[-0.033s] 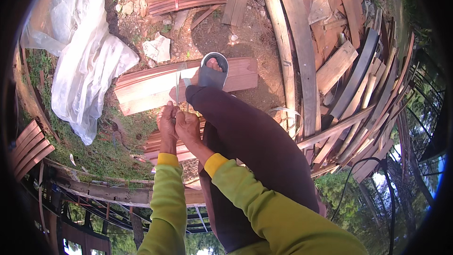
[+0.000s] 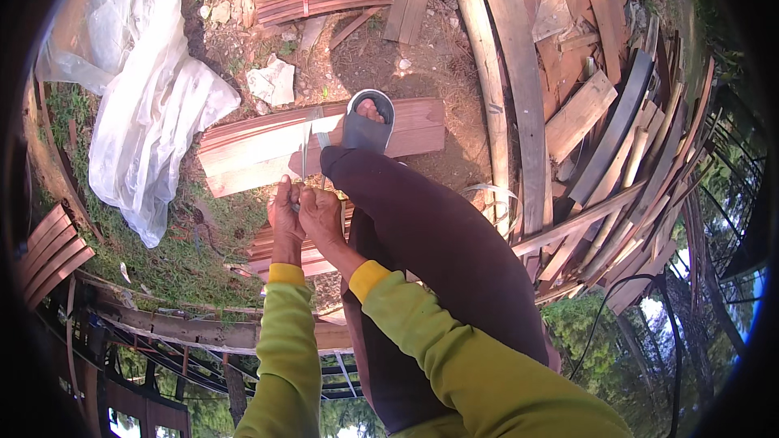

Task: The person gathers reddish-brown wooden planks from a pile on the ground and stacks them into a neat bundle. They then secure the bundle using a white strap, wrapping it around the wood and tying a knot to hold the planks together.

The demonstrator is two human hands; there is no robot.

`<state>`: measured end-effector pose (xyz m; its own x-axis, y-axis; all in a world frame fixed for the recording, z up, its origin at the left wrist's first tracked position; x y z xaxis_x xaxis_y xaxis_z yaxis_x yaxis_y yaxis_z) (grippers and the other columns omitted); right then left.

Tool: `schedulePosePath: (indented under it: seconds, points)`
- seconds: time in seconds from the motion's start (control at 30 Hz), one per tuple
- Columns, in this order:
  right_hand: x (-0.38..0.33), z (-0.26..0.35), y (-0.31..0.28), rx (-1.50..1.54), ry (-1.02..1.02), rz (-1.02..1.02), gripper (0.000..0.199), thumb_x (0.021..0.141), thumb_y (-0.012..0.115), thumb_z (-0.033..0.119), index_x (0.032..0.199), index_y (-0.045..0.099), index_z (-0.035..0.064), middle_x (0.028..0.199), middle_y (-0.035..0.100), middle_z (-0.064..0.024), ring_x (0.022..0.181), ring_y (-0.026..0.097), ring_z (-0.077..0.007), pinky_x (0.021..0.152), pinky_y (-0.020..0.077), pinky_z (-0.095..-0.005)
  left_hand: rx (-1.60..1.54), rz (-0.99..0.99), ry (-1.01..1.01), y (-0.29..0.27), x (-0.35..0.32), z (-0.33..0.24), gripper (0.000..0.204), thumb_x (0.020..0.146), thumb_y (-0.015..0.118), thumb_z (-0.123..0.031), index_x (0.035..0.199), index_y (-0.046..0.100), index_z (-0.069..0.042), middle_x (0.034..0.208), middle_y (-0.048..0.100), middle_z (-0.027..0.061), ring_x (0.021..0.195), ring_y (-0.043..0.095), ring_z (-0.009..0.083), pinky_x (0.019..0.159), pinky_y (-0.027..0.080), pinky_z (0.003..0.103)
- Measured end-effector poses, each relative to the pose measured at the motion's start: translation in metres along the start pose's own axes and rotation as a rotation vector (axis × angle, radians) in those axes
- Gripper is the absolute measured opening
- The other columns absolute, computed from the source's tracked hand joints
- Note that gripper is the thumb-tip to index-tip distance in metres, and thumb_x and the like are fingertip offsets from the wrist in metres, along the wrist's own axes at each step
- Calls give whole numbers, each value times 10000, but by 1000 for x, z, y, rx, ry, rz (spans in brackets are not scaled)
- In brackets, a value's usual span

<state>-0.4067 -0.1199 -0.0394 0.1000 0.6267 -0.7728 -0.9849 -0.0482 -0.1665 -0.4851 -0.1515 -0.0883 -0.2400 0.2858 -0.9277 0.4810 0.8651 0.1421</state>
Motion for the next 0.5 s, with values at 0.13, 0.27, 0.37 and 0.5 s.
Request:
schedulePosePath:
  seconds: [0.13,0.27,0.37,0.5]
  points:
    - [-23,-33,6,-45,-4,34,354,898,472,196,628,511,-30,515,469,-149,479,475,-178,507,396,-377,3,-39,41,8,-3,-12,273,860,696,-214,702,511,-90,630,540,45,480,429,78,347,276,211]
    - [-50,-83,-12,-44,91,173,359,912,478,188,597,508,18,497,417,-38,495,418,-87,466,336,-312,107,38,40,56,-13,-35,291,826,732,-199,661,508,-111,611,531,26,517,482,85,353,268,194]
    - [-52,-78,0,339,271,94,348,921,465,144,580,471,72,543,414,49,517,383,-37,456,296,-252,36,-30,50,39,-27,-17,280,851,695,-164,657,503,-99,593,504,24,496,469,95,337,247,193]
    - [-22,-18,-15,270,156,131,343,924,463,136,588,414,89,567,406,48,495,363,-38,445,283,-242,-159,-200,-13,-5,-10,-8,211,861,653,-123,715,505,-89,576,437,2,497,458,106,332,238,194]
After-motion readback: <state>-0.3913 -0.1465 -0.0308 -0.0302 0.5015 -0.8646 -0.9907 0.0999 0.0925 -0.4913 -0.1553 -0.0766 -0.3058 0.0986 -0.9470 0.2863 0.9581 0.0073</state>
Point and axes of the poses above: each hand's wrist, its own x-axis towards the middle knuckle, its own y-axis out of the palm, z = x × y, the point moved 2 cm from there along x, towards the middle knuckle
